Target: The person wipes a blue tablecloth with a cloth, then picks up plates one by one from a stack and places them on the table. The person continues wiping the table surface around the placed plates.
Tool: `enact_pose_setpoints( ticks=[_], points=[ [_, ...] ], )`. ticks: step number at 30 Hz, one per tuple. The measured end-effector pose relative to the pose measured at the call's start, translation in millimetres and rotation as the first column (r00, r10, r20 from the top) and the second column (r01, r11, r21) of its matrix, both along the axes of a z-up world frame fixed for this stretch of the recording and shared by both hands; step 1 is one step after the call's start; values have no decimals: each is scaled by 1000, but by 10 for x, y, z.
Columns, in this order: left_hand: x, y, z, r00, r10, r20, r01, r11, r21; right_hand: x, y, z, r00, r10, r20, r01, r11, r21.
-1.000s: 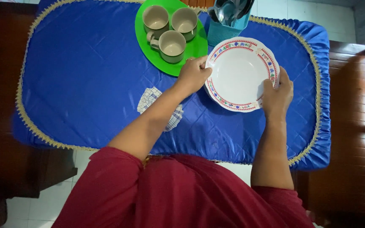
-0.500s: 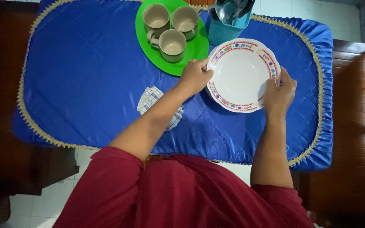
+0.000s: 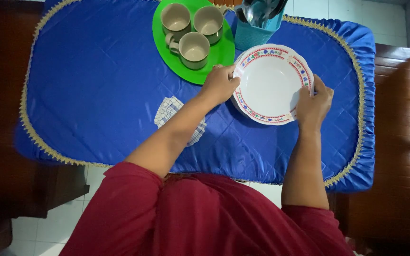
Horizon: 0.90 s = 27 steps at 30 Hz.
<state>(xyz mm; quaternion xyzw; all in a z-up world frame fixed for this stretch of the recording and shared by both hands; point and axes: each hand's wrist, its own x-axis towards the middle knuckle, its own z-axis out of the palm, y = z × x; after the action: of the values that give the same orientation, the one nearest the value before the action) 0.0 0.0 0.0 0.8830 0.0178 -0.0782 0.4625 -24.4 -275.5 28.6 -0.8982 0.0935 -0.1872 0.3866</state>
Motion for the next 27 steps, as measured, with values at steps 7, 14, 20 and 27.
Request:
enact_pose_setpoints(
  ticks=[7,14,20,27],
  points=[
    [48,-3,-129,997,-5,73,3,999,34,49,-73,-133,1000,-23,-1,23,1000,8],
    [-16,19,-106,990,-25,141,22,1000,22,101,-134,-287,996,-18,85,27,994,-103],
    [-75,391,-395,988,-6,153,12,999,-36,-289,598,429,837,147,527,-55,981,-185],
    [-457,1592,-762,842,162,515,-219,974,51,-801,1964,156,630,699,338,-659,712,-244]
  ],
)
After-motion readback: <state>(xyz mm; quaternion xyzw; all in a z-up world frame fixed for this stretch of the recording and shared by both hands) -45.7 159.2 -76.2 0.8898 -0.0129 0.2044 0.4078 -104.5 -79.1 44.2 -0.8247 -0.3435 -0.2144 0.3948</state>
